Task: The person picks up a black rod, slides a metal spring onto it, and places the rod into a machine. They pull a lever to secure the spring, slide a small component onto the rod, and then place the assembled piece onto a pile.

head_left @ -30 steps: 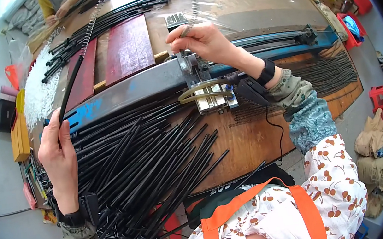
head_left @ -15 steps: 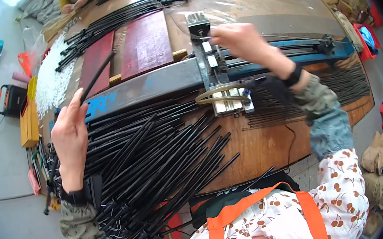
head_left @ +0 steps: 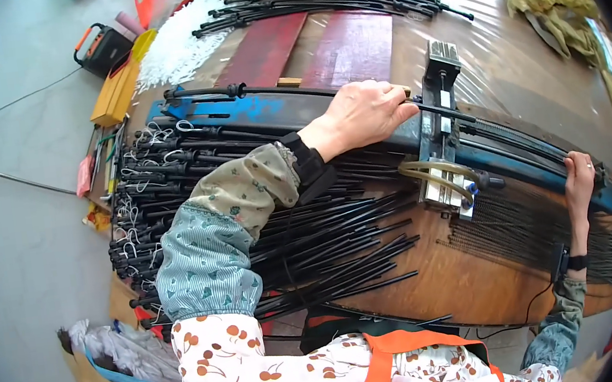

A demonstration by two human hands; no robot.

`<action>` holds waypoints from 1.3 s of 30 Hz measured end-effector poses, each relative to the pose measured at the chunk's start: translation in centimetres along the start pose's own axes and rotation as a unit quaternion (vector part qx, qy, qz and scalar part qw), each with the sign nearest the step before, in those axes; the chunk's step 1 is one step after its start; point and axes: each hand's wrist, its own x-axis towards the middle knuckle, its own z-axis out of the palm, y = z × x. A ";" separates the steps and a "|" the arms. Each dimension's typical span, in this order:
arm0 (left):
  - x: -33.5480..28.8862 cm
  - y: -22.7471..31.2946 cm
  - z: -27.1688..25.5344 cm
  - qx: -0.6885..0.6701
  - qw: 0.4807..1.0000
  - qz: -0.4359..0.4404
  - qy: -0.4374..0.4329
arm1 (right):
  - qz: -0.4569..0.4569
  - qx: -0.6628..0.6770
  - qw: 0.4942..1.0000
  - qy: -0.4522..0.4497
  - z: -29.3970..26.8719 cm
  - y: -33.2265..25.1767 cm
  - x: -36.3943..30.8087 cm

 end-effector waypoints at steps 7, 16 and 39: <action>-0.3 -0.6 1.3 -0.107 0.993 -0.052 0.001 | 0.019 0.007 1.000 0.024 1.0 -0.7 0.1; -0.2 -0.7 1.3 -0.063 0.998 -0.001 -0.009 | -0.055 -0.047 0.997 0.014 -1.4 -5.9 0.4; 0.0 0.2 1.9 0.048 0.996 -0.049 -0.063 | 0.012 0.390 0.917 -0.086 2.2 -19.8 -1.8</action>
